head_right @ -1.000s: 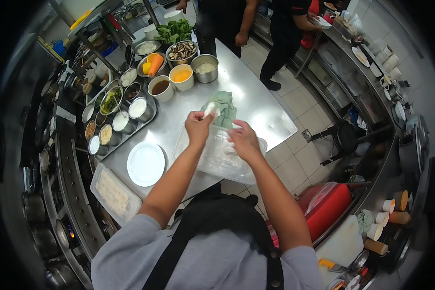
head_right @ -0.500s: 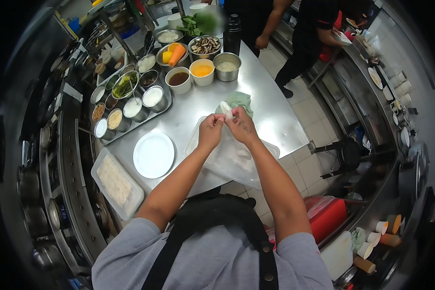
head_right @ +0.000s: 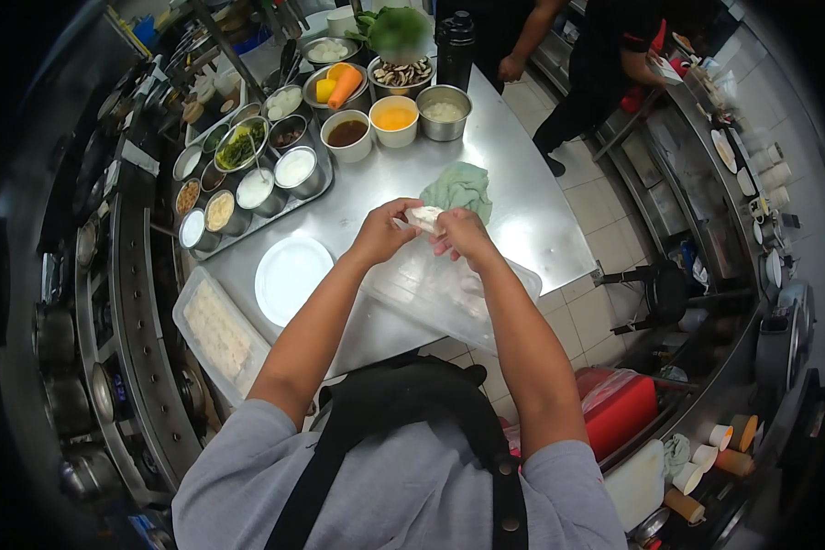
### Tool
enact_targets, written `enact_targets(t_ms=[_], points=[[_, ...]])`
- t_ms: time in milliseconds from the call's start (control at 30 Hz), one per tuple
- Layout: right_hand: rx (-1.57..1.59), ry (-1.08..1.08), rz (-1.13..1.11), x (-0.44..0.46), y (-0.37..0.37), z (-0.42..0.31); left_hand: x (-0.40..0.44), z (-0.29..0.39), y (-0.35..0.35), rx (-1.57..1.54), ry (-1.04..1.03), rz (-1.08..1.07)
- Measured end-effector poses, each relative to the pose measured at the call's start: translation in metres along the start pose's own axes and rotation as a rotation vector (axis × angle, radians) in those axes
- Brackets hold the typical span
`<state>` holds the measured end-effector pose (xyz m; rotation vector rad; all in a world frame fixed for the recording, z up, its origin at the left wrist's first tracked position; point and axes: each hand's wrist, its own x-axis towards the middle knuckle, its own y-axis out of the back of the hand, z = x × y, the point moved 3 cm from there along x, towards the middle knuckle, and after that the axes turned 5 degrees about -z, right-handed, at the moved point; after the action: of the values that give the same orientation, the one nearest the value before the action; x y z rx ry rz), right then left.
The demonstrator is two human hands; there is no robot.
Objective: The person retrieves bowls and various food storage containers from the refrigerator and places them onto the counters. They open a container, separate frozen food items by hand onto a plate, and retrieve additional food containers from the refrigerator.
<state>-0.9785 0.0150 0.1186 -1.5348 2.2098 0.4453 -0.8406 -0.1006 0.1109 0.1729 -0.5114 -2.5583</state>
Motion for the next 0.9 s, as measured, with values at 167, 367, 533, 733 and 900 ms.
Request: enact_targets(t_ms=[167, 367, 533, 733, 900], points=[[-0.224, -0.135, 0.145, -0.007, 0.006, -0.004, 0.011, 0.011, 0.001, 0.33, -0.141, -0.074], [-0.364, -0.09, 0.098, -0.015, 0.012, -0.006, 0.029, 0.007, 0.011, 0.383, -0.134, -0.23], [-0.262, -0.074, 0.078, -0.012, 0.015, -0.001, 0.047, 0.001, 0.015, 0.37, -0.095, -0.342], [-0.24, -0.063, 0.079, -0.014, 0.014, -0.004, 0.047, 0.002, 0.016, 0.349, -0.07, -0.356], [-0.258, -0.072, 0.091, -0.014, 0.016, -0.003, 0.042, 0.008, 0.016, 0.385, -0.067, -0.332]])
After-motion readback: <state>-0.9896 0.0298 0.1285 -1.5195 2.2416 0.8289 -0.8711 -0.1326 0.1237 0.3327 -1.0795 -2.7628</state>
